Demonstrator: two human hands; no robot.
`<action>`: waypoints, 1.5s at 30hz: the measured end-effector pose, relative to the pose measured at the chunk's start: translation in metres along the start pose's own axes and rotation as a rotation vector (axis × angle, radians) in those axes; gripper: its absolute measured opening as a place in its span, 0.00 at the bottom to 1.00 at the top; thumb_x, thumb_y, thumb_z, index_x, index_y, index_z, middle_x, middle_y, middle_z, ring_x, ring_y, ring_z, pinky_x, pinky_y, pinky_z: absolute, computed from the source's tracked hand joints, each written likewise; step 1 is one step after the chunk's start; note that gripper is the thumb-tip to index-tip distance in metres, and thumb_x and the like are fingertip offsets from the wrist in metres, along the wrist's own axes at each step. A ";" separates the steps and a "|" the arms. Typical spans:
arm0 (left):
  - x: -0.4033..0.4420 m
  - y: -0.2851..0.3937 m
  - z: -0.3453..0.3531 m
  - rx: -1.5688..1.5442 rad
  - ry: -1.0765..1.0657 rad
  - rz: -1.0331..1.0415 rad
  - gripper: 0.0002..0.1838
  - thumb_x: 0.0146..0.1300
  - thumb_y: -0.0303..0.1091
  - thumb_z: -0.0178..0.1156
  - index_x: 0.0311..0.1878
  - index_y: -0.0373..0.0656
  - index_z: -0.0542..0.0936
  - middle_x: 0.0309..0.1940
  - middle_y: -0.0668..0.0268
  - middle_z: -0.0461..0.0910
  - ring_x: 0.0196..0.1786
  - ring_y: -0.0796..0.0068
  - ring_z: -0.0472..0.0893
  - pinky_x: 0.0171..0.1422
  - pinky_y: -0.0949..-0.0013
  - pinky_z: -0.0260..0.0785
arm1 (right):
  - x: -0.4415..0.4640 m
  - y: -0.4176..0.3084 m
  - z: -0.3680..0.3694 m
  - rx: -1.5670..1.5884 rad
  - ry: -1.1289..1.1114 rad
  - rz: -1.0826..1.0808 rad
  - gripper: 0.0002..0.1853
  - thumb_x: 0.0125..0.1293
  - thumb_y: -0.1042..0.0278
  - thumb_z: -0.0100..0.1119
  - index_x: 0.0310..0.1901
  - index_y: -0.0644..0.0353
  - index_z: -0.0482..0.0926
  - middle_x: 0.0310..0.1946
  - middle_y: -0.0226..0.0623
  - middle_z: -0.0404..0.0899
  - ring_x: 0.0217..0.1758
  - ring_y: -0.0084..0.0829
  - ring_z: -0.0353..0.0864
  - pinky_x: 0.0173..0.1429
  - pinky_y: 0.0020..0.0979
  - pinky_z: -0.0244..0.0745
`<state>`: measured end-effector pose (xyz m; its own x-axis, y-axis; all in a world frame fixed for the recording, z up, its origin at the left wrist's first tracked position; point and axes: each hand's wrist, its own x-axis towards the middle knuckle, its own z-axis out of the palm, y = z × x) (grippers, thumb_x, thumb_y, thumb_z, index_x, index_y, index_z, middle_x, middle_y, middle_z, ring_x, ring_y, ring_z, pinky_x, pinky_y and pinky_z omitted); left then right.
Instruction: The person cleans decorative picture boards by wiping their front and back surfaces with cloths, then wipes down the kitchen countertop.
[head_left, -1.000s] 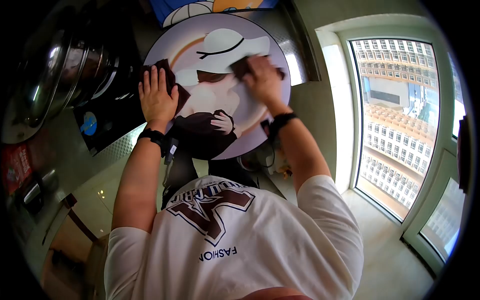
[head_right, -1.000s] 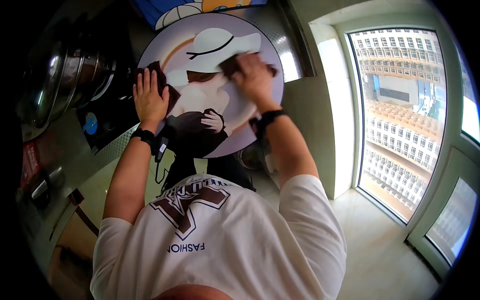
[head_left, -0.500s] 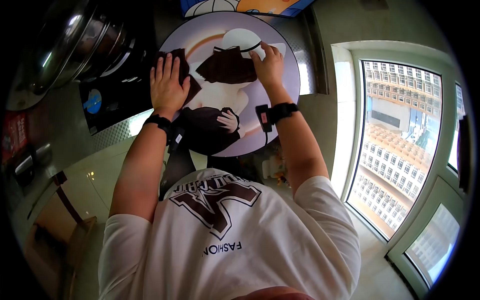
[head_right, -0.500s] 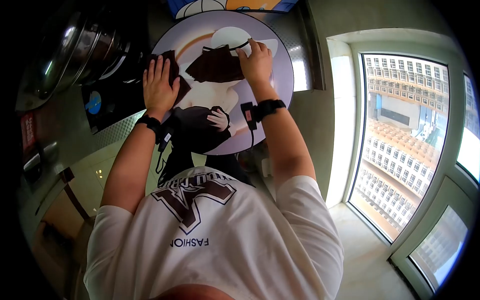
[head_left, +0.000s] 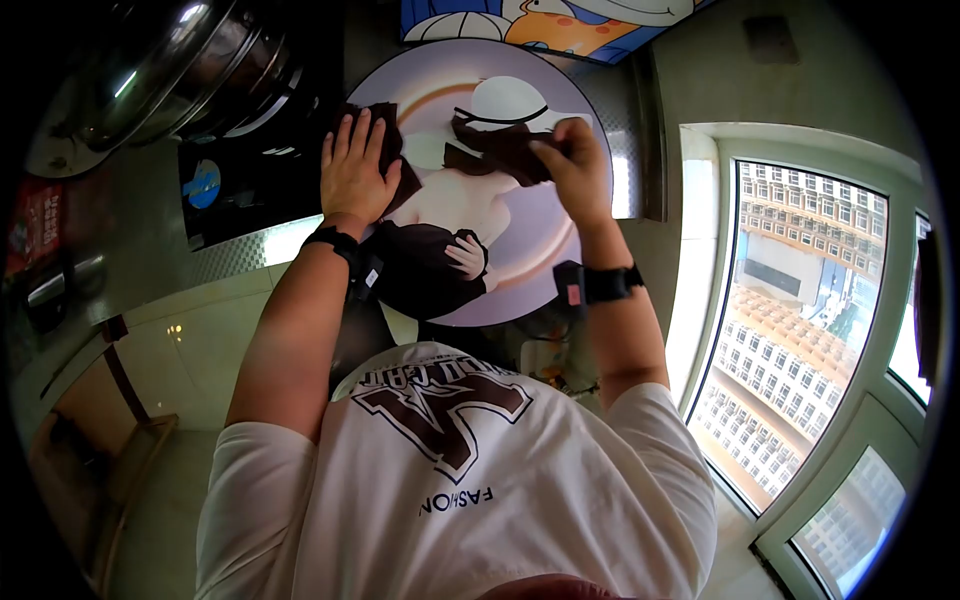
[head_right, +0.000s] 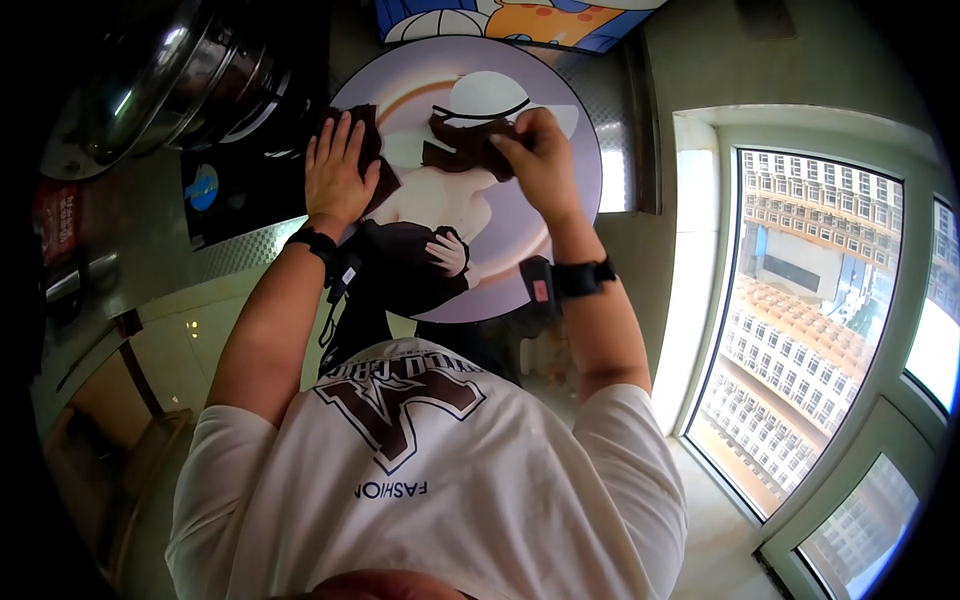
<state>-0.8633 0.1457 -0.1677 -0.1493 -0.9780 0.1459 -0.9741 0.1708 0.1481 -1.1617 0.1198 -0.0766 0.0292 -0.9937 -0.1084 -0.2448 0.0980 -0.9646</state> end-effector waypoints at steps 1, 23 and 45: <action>0.000 0.000 0.001 0.003 -0.004 0.007 0.35 0.67 0.49 0.59 0.75 0.48 0.69 0.79 0.61 0.62 0.80 0.55 0.59 0.83 0.47 0.48 | -0.005 -0.018 -0.009 0.126 -0.011 -0.026 0.13 0.65 0.78 0.66 0.40 0.56 0.69 0.32 0.27 0.75 0.35 0.20 0.74 0.39 0.23 0.72; -0.001 -0.001 0.005 0.041 0.035 0.014 0.34 0.67 0.51 0.58 0.74 0.49 0.70 0.78 0.62 0.63 0.80 0.55 0.60 0.82 0.46 0.50 | -0.059 -0.179 -0.082 0.539 -0.129 -0.597 0.13 0.77 0.63 0.57 0.48 0.58 0.63 0.58 0.70 0.77 0.55 0.50 0.84 0.60 0.41 0.81; -0.001 -0.001 0.010 0.054 0.057 0.023 0.33 0.68 0.52 0.59 0.73 0.51 0.71 0.78 0.64 0.63 0.80 0.57 0.59 0.83 0.48 0.50 | -0.009 0.075 -0.015 -0.508 0.092 0.238 0.15 0.61 0.62 0.72 0.48 0.57 0.88 0.52 0.49 0.85 0.50 0.47 0.86 0.53 0.41 0.81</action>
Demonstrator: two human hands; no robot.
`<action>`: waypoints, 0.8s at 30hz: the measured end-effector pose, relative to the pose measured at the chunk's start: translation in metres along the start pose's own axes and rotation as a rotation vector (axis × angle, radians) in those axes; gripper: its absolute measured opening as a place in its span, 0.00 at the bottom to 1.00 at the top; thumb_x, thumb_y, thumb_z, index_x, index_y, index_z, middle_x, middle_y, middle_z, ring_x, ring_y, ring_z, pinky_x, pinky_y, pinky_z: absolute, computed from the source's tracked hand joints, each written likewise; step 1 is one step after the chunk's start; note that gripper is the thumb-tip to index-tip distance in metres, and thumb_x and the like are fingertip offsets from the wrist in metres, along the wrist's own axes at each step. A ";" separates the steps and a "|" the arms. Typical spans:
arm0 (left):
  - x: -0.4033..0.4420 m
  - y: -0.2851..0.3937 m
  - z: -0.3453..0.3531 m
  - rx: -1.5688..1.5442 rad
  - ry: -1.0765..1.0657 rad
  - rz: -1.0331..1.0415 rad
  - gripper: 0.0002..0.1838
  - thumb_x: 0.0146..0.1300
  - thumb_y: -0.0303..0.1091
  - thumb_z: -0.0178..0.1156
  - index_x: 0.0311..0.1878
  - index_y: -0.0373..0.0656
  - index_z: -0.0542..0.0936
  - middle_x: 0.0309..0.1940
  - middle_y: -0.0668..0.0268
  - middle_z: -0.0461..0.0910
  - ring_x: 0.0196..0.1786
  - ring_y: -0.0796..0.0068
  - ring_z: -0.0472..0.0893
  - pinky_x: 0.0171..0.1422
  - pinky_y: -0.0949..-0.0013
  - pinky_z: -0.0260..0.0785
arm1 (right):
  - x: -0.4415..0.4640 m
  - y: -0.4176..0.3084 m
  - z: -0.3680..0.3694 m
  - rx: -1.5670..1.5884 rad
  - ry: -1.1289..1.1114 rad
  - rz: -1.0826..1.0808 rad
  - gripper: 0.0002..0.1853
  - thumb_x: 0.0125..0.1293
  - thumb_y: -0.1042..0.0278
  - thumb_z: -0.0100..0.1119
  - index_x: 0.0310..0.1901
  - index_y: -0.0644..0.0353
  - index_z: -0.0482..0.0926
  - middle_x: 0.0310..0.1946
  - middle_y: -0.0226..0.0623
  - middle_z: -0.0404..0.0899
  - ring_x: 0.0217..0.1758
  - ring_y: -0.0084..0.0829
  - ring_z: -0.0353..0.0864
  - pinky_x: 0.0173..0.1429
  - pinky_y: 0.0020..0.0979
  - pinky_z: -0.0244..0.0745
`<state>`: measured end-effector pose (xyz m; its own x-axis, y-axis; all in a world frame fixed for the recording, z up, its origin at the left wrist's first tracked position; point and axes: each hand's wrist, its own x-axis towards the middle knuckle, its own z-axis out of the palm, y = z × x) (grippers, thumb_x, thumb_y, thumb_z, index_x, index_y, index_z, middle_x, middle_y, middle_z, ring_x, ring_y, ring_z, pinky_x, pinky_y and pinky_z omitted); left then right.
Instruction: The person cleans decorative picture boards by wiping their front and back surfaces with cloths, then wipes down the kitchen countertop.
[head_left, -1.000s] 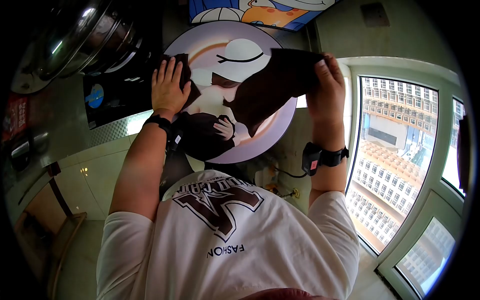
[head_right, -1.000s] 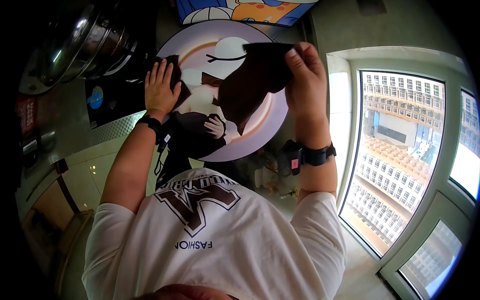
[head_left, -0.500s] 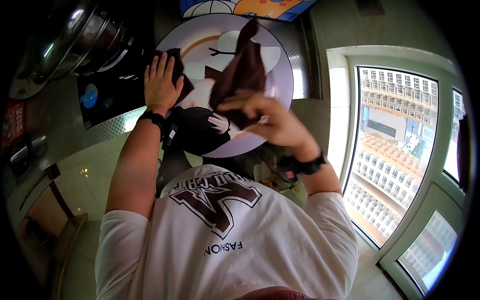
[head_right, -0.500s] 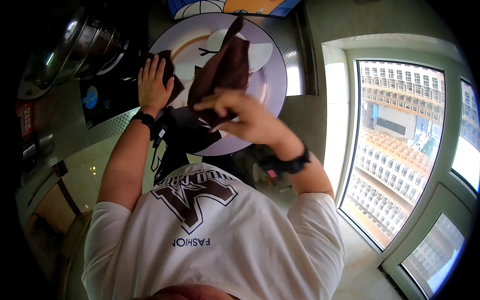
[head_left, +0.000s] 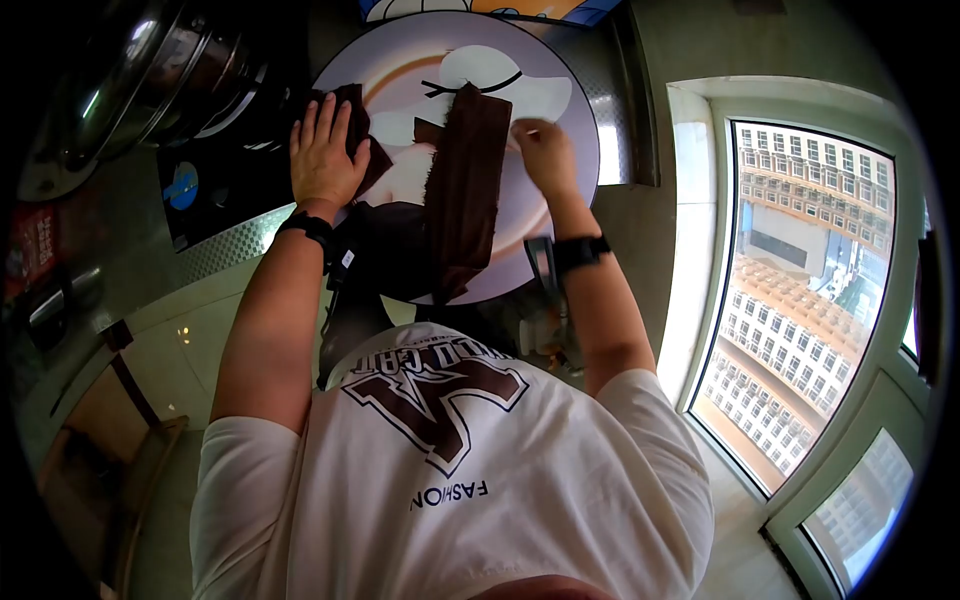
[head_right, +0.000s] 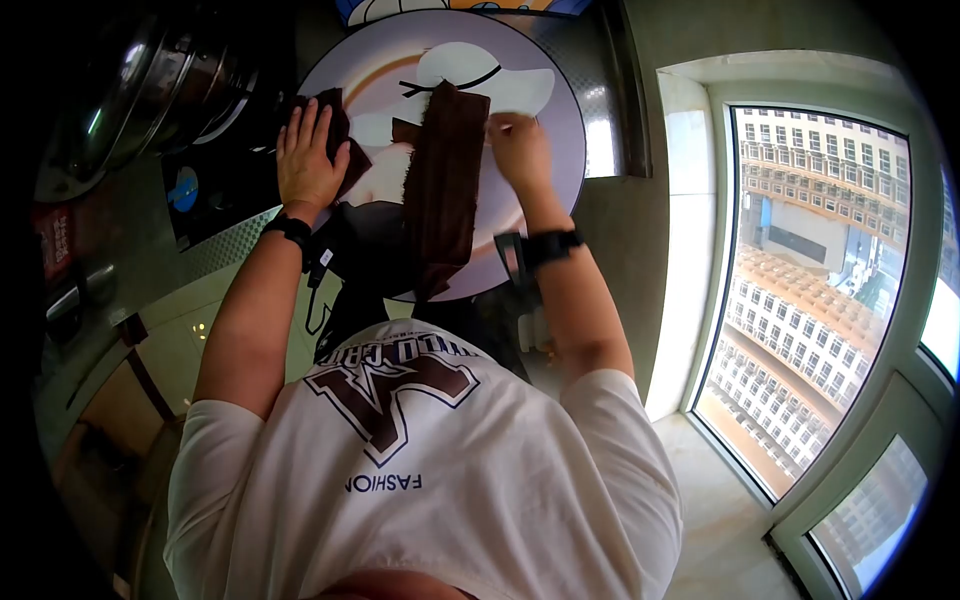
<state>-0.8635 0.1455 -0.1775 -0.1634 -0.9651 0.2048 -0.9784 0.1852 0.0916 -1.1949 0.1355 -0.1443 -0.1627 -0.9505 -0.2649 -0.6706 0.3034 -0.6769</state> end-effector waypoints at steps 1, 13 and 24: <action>0.000 0.000 0.000 -0.012 0.009 0.003 0.33 0.68 0.52 0.59 0.73 0.51 0.72 0.78 0.64 0.63 0.80 0.57 0.60 0.83 0.48 0.50 | 0.016 0.006 0.010 0.005 -0.001 0.000 0.15 0.61 0.62 0.72 0.48 0.57 0.88 0.52 0.49 0.85 0.50 0.47 0.86 0.53 0.41 0.81; 0.000 0.000 -0.003 -0.053 0.030 0.013 0.33 0.66 0.48 0.61 0.73 0.49 0.71 0.77 0.62 0.64 0.79 0.54 0.61 0.82 0.47 0.52 | 0.018 0.027 -0.010 -0.368 0.665 -0.209 0.11 0.59 0.65 0.73 0.40 0.59 0.84 0.45 0.48 0.81 0.53 0.50 0.80 0.60 0.46 0.75; -0.001 0.001 -0.004 -0.055 0.026 0.017 0.32 0.67 0.48 0.61 0.73 0.49 0.71 0.77 0.62 0.64 0.79 0.54 0.61 0.82 0.47 0.52 | 0.000 -0.027 0.048 -0.432 0.201 -0.527 0.26 0.58 0.53 0.73 0.59 0.47 0.82 0.68 0.39 0.73 0.70 0.48 0.70 0.75 0.50 0.63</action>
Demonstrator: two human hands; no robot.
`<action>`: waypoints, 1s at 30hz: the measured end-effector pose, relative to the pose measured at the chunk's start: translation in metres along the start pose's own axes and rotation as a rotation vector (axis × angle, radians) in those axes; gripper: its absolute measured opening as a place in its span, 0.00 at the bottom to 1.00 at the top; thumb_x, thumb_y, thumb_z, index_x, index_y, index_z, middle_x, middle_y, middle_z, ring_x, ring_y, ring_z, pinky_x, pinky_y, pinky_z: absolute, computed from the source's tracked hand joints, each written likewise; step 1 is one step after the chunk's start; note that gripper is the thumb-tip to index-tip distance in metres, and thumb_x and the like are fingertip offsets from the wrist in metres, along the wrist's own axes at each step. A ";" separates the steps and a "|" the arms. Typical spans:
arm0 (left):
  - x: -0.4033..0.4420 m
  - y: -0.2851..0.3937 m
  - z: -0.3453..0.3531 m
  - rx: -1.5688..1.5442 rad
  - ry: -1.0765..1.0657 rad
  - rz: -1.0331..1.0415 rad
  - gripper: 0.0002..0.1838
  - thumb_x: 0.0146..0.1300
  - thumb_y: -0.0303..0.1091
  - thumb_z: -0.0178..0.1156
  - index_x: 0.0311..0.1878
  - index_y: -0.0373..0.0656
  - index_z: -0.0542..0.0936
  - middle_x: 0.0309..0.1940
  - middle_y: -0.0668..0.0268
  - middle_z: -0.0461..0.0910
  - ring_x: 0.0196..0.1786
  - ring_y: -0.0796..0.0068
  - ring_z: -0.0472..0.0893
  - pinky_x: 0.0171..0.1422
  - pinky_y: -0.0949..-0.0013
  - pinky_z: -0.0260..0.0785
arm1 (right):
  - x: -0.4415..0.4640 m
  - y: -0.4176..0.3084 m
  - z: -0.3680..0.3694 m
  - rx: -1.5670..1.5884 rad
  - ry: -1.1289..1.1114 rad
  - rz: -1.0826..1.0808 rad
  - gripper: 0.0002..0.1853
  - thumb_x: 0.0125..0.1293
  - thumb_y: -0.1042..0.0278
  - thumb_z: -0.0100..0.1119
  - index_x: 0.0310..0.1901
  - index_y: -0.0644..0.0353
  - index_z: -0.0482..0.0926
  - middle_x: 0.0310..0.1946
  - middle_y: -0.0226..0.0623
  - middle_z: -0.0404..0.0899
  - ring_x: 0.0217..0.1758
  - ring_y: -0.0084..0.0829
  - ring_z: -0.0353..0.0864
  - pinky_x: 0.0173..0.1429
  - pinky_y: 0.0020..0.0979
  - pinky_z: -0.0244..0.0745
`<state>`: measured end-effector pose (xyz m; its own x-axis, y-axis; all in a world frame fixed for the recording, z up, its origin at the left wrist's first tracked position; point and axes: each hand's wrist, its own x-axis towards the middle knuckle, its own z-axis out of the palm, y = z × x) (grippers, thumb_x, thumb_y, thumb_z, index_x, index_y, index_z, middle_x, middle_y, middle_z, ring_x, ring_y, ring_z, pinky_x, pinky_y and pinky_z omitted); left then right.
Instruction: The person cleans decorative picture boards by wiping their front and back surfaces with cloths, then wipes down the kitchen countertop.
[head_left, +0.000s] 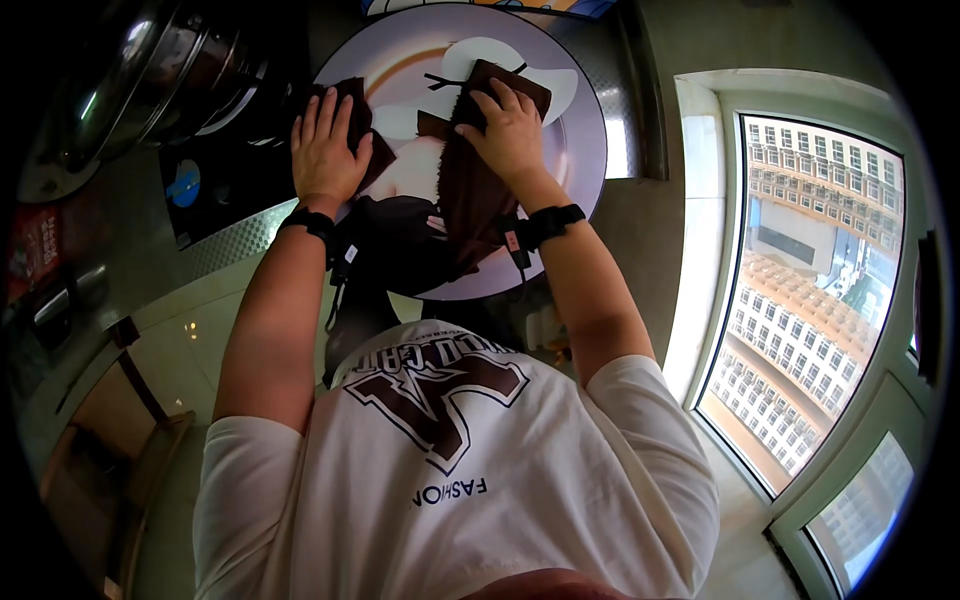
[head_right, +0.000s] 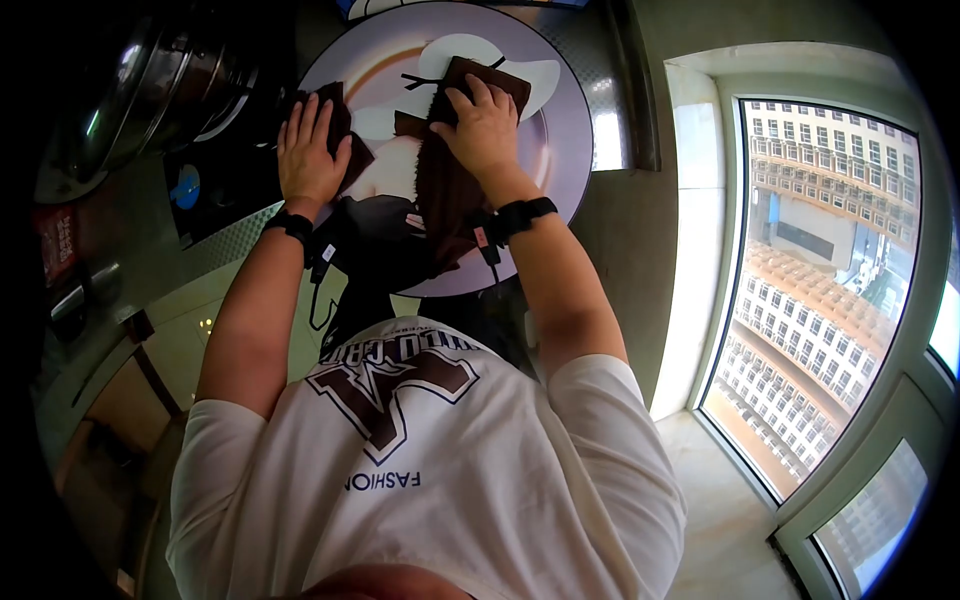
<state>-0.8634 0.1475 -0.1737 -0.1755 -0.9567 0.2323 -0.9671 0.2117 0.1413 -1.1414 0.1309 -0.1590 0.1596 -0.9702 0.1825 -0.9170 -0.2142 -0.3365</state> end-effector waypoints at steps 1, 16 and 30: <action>0.000 0.000 0.000 0.000 -0.001 -0.001 0.32 0.67 0.48 0.61 0.73 0.49 0.71 0.77 0.62 0.64 0.79 0.54 0.61 0.82 0.47 0.52 | -0.003 0.008 0.004 0.000 -0.001 -0.001 0.26 0.58 0.53 0.73 0.59 0.47 0.82 0.68 0.39 0.73 0.70 0.48 0.70 0.75 0.50 0.63; -0.002 -0.002 0.003 -0.011 0.029 0.002 0.32 0.67 0.48 0.61 0.72 0.50 0.72 0.76 0.63 0.66 0.78 0.54 0.63 0.81 0.47 0.54 | -0.046 0.078 -0.015 -0.196 -0.087 0.083 0.32 0.69 0.51 0.63 0.74 0.38 0.69 0.79 0.28 0.62 0.83 0.45 0.55 0.83 0.56 0.47; -0.001 -0.004 0.011 0.047 0.030 0.018 0.32 0.67 0.52 0.60 0.71 0.52 0.74 0.76 0.64 0.66 0.79 0.56 0.63 0.81 0.47 0.53 | -0.018 0.024 0.011 -0.069 0.082 0.035 0.32 0.64 0.50 0.66 0.70 0.43 0.74 0.76 0.37 0.65 0.79 0.57 0.58 0.79 0.61 0.53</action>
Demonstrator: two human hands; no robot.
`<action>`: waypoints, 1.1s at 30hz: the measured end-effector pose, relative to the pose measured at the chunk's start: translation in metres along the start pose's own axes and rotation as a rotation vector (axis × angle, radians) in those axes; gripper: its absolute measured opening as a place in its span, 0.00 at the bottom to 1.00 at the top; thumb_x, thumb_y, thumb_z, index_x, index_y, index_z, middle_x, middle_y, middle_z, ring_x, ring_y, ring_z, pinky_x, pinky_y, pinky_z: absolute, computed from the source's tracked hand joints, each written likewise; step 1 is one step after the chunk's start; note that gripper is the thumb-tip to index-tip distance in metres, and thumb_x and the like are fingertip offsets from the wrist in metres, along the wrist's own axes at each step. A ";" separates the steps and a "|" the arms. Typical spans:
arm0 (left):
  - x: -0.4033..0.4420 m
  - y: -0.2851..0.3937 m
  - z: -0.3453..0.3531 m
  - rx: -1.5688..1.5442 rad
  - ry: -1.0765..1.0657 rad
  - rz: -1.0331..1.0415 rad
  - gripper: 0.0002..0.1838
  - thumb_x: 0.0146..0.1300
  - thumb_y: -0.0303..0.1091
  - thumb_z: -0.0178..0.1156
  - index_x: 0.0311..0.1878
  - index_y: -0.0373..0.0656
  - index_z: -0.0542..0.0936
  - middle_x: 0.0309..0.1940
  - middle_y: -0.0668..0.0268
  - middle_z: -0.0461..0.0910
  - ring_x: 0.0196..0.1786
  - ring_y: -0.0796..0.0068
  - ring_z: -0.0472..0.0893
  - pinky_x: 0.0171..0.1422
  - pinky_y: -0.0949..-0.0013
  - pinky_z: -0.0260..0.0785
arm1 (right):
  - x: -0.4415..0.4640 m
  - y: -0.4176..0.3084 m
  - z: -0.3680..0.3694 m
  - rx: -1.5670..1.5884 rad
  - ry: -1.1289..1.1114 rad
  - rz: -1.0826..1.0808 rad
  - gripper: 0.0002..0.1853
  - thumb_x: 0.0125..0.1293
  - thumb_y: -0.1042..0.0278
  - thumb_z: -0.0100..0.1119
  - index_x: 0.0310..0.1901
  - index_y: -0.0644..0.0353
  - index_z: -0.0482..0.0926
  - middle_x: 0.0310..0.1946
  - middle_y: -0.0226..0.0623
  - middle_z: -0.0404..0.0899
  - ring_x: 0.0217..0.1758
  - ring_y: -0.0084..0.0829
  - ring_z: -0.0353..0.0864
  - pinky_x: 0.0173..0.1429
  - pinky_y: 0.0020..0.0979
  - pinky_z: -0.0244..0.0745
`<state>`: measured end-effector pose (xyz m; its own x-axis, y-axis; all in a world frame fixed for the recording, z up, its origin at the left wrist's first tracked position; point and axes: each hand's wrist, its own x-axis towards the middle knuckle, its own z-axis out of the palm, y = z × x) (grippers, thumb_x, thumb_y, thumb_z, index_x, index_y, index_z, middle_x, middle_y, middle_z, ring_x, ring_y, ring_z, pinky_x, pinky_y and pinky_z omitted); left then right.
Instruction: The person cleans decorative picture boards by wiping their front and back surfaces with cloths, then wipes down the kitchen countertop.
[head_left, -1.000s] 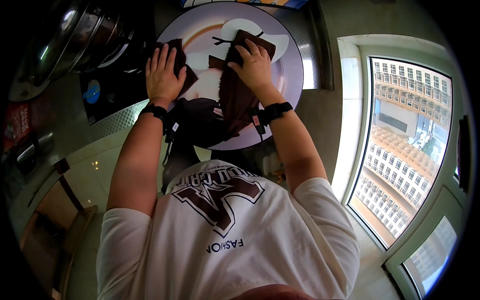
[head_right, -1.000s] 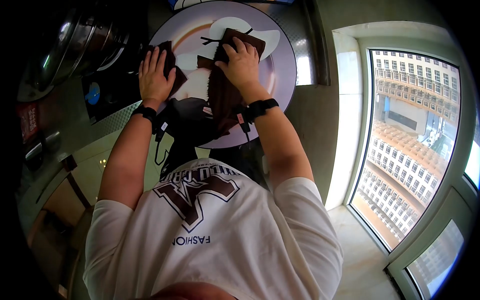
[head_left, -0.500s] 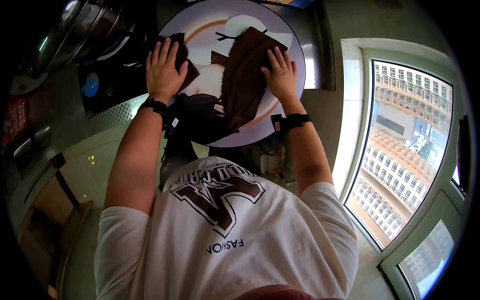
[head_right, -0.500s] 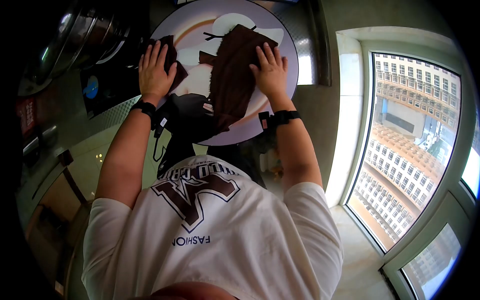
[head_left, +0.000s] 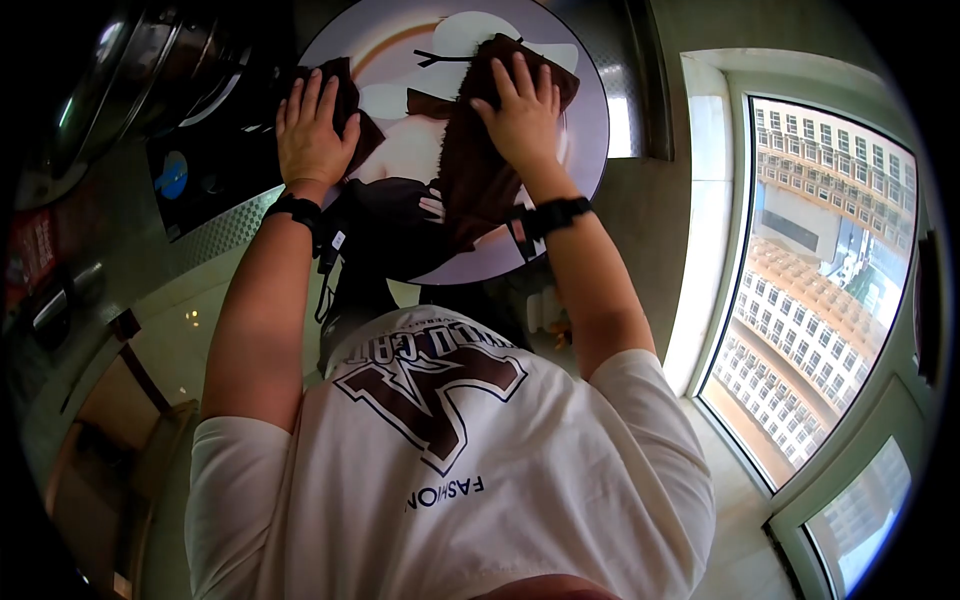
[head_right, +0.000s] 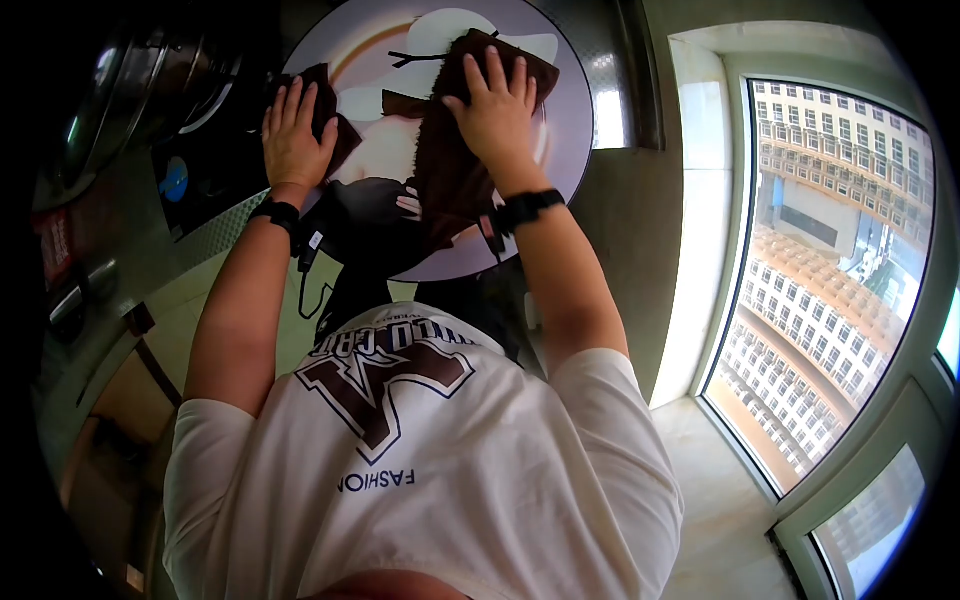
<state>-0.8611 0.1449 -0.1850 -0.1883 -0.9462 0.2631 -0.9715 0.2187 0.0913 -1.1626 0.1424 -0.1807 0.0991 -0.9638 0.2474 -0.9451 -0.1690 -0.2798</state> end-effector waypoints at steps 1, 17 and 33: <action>0.000 0.000 -0.001 -0.009 -0.005 -0.003 0.32 0.67 0.50 0.60 0.72 0.51 0.72 0.77 0.64 0.65 0.79 0.56 0.62 0.82 0.48 0.52 | 0.007 -0.002 0.008 -0.071 -0.051 0.054 0.34 0.65 0.42 0.65 0.72 0.40 0.73 0.77 0.36 0.64 0.80 0.59 0.55 0.78 0.65 0.51; -0.001 0.000 0.000 -0.038 0.013 -0.002 0.31 0.68 0.49 0.61 0.73 0.51 0.73 0.77 0.63 0.65 0.78 0.54 0.63 0.81 0.48 0.54 | 0.035 -0.011 -0.002 -0.184 -0.150 0.083 0.41 0.61 0.31 0.64 0.74 0.38 0.69 0.77 0.40 0.63 0.77 0.61 0.61 0.74 0.64 0.60; -0.001 0.000 0.000 -0.008 0.006 -0.009 0.31 0.69 0.51 0.59 0.72 0.51 0.72 0.77 0.64 0.66 0.79 0.56 0.63 0.82 0.49 0.53 | -0.171 -0.035 -0.067 0.279 -0.334 -0.240 0.11 0.55 0.74 0.64 0.40 0.52 0.84 0.43 0.32 0.79 0.48 0.40 0.77 0.52 0.39 0.73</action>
<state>-0.8605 0.1458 -0.1858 -0.1786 -0.9466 0.2683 -0.9719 0.2121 0.1016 -1.1673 0.3269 -0.1505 0.4410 -0.8967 0.0370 -0.7685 -0.3986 -0.5005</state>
